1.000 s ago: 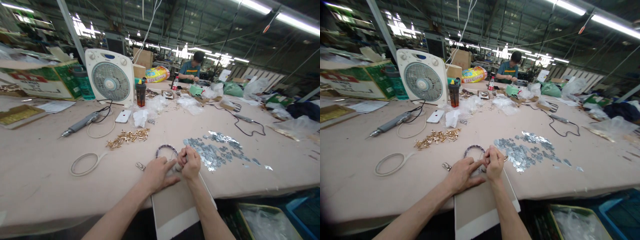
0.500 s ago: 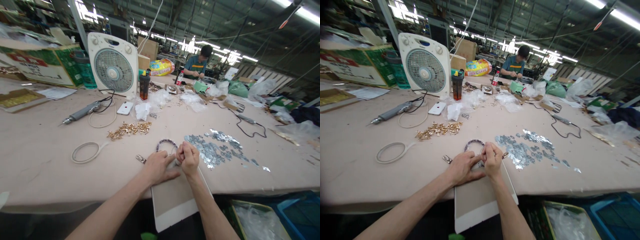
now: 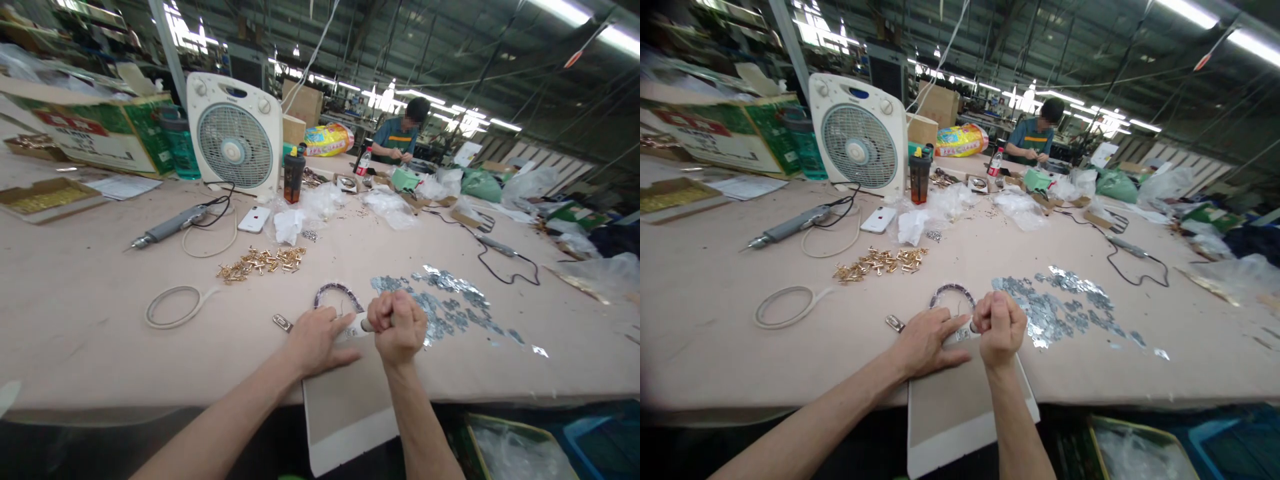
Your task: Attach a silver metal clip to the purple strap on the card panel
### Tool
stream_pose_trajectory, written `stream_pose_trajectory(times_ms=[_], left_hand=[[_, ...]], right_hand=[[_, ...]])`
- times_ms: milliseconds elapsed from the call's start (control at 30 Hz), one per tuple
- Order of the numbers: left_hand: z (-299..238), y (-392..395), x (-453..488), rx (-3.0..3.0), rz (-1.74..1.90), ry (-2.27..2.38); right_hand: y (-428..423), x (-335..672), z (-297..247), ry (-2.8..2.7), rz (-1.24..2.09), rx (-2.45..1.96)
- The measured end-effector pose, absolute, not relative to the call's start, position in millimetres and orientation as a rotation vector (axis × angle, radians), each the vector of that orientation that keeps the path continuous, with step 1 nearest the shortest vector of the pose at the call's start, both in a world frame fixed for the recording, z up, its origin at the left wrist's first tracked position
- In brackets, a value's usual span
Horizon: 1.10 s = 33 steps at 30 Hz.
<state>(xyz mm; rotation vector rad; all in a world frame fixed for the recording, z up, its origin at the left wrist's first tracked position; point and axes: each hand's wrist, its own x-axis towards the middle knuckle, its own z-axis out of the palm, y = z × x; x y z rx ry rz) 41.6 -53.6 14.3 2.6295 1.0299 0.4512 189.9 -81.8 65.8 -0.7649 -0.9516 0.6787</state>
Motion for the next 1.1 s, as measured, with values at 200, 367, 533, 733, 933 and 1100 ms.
stream_pose_trajectory(times_ms=[200,367,533,733,933,1100], left_hand=[[14,-53,41,2.62,0.474,1.013],[12,-52,41,2.613,0.481,1.012],[11,-52,42,2.594,0.496,1.005],[15,-52,43,2.568,0.501,1.006],[18,-51,43,2.573,0.435,0.999],[18,-49,44,2.587,0.418,0.992]], right_hand=[[-82,185,49,-0.946,0.726,-0.862],[-97,191,43,-0.872,0.681,-0.749],[-106,182,44,-0.888,0.677,-0.688],[-104,168,32,-0.905,0.658,-0.694],[-101,163,20,-1.04,0.526,-0.829],[-93,163,23,-1.147,0.534,-0.984]])
